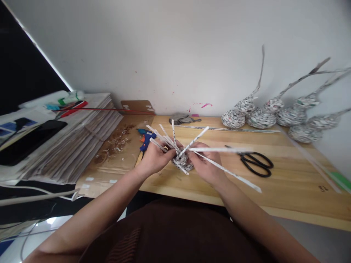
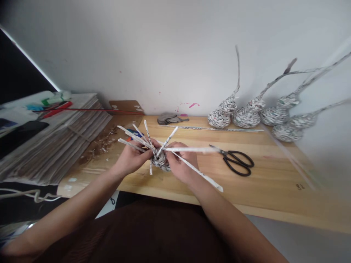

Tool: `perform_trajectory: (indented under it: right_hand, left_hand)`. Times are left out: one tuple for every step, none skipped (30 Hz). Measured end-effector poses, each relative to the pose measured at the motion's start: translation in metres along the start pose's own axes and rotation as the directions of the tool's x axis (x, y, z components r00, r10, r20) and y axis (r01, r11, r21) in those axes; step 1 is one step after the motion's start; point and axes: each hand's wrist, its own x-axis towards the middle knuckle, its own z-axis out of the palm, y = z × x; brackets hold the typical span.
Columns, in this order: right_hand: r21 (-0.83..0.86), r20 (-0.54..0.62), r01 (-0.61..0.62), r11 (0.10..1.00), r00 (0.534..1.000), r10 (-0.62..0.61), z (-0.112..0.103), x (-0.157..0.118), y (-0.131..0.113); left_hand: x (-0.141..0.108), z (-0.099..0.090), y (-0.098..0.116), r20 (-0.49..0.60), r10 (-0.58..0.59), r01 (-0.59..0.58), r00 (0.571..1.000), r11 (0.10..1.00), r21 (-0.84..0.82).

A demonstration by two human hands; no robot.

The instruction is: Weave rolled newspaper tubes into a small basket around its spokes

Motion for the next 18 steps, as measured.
perform_trajectory:
  right_hand:
    - [-0.002, 0.001, 0.010, 1.000, 1.000, -0.010, 0.000, 0.000, 0.001]
    - [-0.002, 0.000, 0.018, 1.000, 1.000, -0.018, 0.000, 0.000, 0.002]
    - [-0.003, 0.002, 0.019, 1.000, 1.000, -0.019, 0.000, 0.001, 0.003]
    - [-0.001, 0.001, 0.011, 1.000, 1.000, -0.011, 0.000, 0.001, 0.004]
    - [0.008, 0.004, -0.007, 1.000, 1.000, 0.007, 0.000, 0.002, 0.004]
    - [0.029, 0.010, -0.031, 0.999, 0.999, 0.031, 0.000, 0.002, 0.005]
    - [0.057, 0.022, -0.062, 0.996, 0.998, 0.061, 0.000, 0.003, 0.006]
    - [0.088, 0.031, -0.095, 0.992, 0.995, 0.092, 0.001, 0.004, 0.007]
    - [0.121, 0.039, -0.126, 0.985, 0.992, 0.122, 0.001, 0.005, 0.008]
    - [0.155, 0.044, -0.155, 0.976, 0.988, 0.150, 0.001, 0.007, 0.008]
    - [0.186, 0.049, -0.182, 0.966, 0.983, 0.176, 0.002, 0.008, 0.008]
    - [0.219, 0.051, -0.205, 0.954, 0.979, 0.199, 0.002, 0.009, 0.007]
    - [0.251, 0.052, -0.225, 0.941, 0.974, 0.219, 0.002, 0.010, 0.007]
    - [0.282, 0.050, -0.239, 0.929, 0.971, 0.235, 0.002, 0.011, 0.006]
    - [0.307, 0.052, -0.252, 0.918, 0.967, 0.248, 0.001, 0.012, 0.005]
    - [0.323, 0.059, -0.266, 0.908, 0.963, 0.261, 0.001, 0.012, 0.004]
    - [0.331, 0.067, -0.283, 0.900, 0.958, 0.277, 0.000, 0.012, 0.003]
    - [0.334, 0.075, -0.304, 0.892, 0.952, 0.296, -0.001, 0.012, 0.003]
  left_hand:
    - [0.001, -0.001, 0.000, 0.036, -0.001, 0.001, 0.999, 1.000, -0.003]
    - [0.002, -0.003, 0.000, 0.076, 0.001, 0.000, 0.997, 1.000, -0.011]
    - [0.004, -0.004, 0.001, 0.111, 0.003, -0.001, 0.994, 1.000, -0.020]
    - [0.005, -0.006, 0.002, 0.132, 0.005, -0.001, 0.991, 1.000, -0.028]
    - [0.006, -0.007, 0.002, 0.141, 0.007, -0.003, 0.990, 1.000, -0.031]
    - [0.006, -0.008, 0.003, 0.137, 0.011, -0.007, 0.991, 1.000, -0.025]
    - [0.006, -0.008, 0.003, 0.131, 0.018, -0.017, 0.991, 1.000, -0.011]
    - [0.006, -0.007, 0.003, 0.130, 0.031, -0.032, 0.991, 0.999, 0.009]
    - [0.006, -0.006, 0.003, 0.131, 0.043, -0.048, 0.990, 0.998, 0.033]
    - [0.006, -0.005, 0.001, 0.129, 0.052, -0.060, 0.990, 0.996, 0.060]
    - [0.005, -0.003, 0.000, 0.117, 0.057, -0.067, 0.991, 0.994, 0.086]
    - [0.005, -0.002, -0.002, 0.095, 0.057, -0.067, 0.994, 0.992, 0.108]
    - [0.004, 0.000, -0.003, 0.061, 0.056, -0.063, 0.997, 0.990, 0.127]
    - [0.004, 0.002, -0.004, 0.023, 0.056, -0.059, 0.998, 0.988, 0.146]
    - [0.004, 0.004, -0.005, -0.010, 0.059, -0.057, 0.998, 0.985, 0.164]
    - [0.003, 0.006, -0.006, -0.036, 0.066, -0.058, 0.997, 0.982, 0.180]
    - [0.003, 0.007, -0.006, -0.057, 0.075, -0.063, 0.996, 0.979, 0.197]
    - [0.003, 0.008, -0.005, -0.073, 0.088, -0.070, 0.993, 0.974, 0.213]
